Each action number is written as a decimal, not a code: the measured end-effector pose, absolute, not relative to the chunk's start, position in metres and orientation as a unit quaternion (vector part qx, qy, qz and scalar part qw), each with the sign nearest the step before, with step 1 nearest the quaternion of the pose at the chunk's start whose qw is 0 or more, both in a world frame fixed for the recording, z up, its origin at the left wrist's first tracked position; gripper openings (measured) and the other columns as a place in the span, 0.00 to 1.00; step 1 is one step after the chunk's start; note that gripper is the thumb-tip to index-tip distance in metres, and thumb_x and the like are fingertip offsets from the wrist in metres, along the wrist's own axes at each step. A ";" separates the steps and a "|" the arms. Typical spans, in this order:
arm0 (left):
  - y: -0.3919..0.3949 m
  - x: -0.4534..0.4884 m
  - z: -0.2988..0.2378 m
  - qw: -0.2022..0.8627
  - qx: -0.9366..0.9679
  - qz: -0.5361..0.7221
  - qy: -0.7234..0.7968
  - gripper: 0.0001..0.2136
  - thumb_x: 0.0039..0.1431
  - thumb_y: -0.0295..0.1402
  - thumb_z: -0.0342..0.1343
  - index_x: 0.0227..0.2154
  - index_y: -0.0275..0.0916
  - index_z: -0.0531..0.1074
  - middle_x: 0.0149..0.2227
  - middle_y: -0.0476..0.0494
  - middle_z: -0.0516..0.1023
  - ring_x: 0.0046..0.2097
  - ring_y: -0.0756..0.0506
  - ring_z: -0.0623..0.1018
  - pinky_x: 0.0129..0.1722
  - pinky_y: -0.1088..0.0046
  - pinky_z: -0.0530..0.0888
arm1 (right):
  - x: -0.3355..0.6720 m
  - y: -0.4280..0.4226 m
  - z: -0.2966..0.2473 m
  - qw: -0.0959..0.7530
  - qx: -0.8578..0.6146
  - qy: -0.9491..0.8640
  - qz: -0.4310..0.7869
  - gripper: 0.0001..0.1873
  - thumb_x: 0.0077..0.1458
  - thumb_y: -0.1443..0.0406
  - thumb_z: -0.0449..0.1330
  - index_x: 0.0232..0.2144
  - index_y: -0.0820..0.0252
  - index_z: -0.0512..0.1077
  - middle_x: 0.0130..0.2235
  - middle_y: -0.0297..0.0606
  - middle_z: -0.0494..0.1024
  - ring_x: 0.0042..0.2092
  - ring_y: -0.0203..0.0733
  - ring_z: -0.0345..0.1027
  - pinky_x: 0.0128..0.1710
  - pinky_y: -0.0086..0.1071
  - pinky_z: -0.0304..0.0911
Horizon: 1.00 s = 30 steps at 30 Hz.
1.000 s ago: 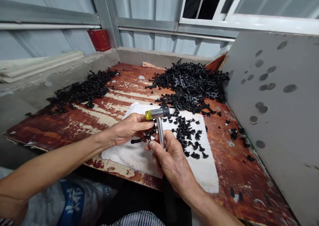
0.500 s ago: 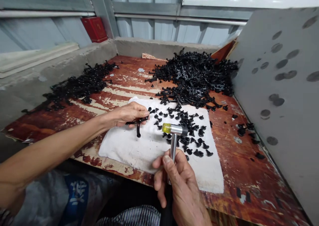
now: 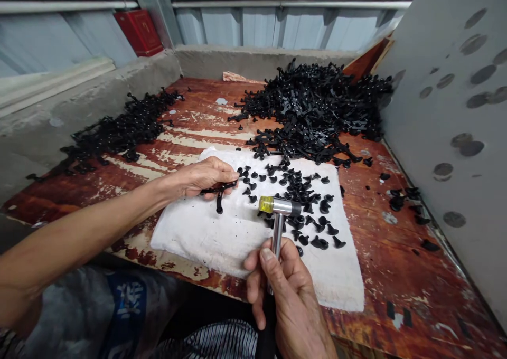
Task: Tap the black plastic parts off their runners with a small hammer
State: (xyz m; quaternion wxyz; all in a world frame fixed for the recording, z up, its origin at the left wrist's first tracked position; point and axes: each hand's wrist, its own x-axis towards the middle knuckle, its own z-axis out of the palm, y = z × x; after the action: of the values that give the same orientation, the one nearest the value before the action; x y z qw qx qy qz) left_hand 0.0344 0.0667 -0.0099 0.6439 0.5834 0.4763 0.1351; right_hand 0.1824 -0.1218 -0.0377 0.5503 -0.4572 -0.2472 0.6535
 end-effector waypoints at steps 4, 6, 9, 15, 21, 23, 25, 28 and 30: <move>0.068 0.033 -0.012 0.650 0.586 0.138 0.464 0.13 0.60 0.30 0.53 0.20 0.33 0.68 0.16 0.50 0.71 0.09 0.58 0.60 0.07 0.83 0.53 | 0.182 -0.122 -0.038 0.551 -0.459 -0.247 0.652 0.13 0.53 0.56 0.64 0.33 0.55 0.67 0.29 0.31 0.73 0.19 0.27 0.58 0.11 0.17 0.55; 0.067 0.034 -0.011 0.646 0.587 0.138 0.468 0.13 0.60 0.29 0.53 0.19 0.33 0.67 0.16 0.50 0.71 0.09 0.58 0.60 0.07 0.83 0.53 | 0.182 -0.122 -0.038 0.548 -0.460 -0.248 0.653 0.13 0.53 0.56 0.64 0.33 0.55 0.67 0.29 0.31 0.73 0.19 0.27 0.58 0.11 0.17 0.55; 0.064 0.035 -0.005 0.632 0.594 0.135 0.479 0.14 0.60 0.29 0.53 0.18 0.33 0.67 0.16 0.50 0.70 0.09 0.58 0.60 0.07 0.83 0.53 | 0.182 -0.122 -0.038 0.549 -0.459 -0.246 0.654 0.13 0.53 0.56 0.64 0.33 0.55 0.66 0.29 0.31 0.73 0.19 0.27 0.58 0.11 0.17 0.55; 0.062 0.037 0.000 0.620 0.600 0.127 0.488 0.15 0.61 0.28 0.52 0.18 0.33 0.66 0.16 0.50 0.70 0.09 0.59 0.59 0.07 0.83 0.52 | 0.183 -0.120 -0.037 0.546 -0.472 -0.254 0.644 0.13 0.54 0.55 0.63 0.33 0.56 0.66 0.29 0.32 0.74 0.17 0.26 0.56 0.12 0.18 0.55; 0.064 0.036 -0.003 0.619 0.607 0.124 0.482 0.15 0.60 0.30 0.54 0.17 0.33 0.67 0.16 0.50 0.70 0.09 0.59 0.60 0.07 0.82 0.52 | 0.183 -0.120 -0.038 0.546 -0.463 -0.250 0.652 0.13 0.53 0.55 0.64 0.33 0.55 0.66 0.29 0.31 0.74 0.19 0.27 0.58 0.11 0.18 0.55; 0.065 0.035 -0.004 0.621 0.611 0.126 0.474 0.15 0.60 0.30 0.53 0.17 0.33 0.67 0.16 0.50 0.70 0.09 0.59 0.60 0.07 0.82 0.52 | 0.183 -0.121 -0.039 0.548 -0.464 -0.249 0.650 0.13 0.53 0.55 0.63 0.33 0.55 0.66 0.29 0.31 0.73 0.19 0.27 0.58 0.11 0.17 0.55; 0.065 0.034 -0.005 0.621 0.615 0.126 0.470 0.15 0.60 0.30 0.52 0.17 0.33 0.67 0.16 0.50 0.70 0.09 0.59 0.60 0.07 0.82 0.51 | 0.184 -0.121 -0.040 0.547 -0.465 -0.250 0.649 0.13 0.54 0.55 0.63 0.33 0.56 0.66 0.29 0.32 0.73 0.19 0.27 0.58 0.11 0.17 0.55; 0.065 0.034 -0.004 0.620 0.617 0.124 0.468 0.15 0.61 0.29 0.52 0.17 0.33 0.67 0.16 0.50 0.70 0.09 0.59 0.59 0.07 0.83 0.51 | 0.184 -0.122 -0.040 0.545 -0.467 -0.250 0.649 0.12 0.55 0.56 0.63 0.34 0.55 0.66 0.30 0.31 0.73 0.19 0.27 0.58 0.11 0.17 0.55; 0.063 0.034 -0.003 0.621 0.617 0.126 0.467 0.15 0.61 0.29 0.51 0.18 0.33 0.67 0.16 0.51 0.70 0.09 0.59 0.60 0.07 0.83 0.51 | 0.184 -0.123 -0.040 0.542 -0.470 -0.249 0.650 0.11 0.56 0.56 0.62 0.34 0.55 0.66 0.30 0.31 0.73 0.20 0.27 0.59 0.12 0.17 0.56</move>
State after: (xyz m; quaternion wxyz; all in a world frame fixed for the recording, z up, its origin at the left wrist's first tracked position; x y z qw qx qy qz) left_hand 0.0342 0.0630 -0.0026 0.6208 0.6172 0.4668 0.1258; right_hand 0.1841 -0.1231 -0.0396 0.5423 -0.4705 -0.2485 0.6502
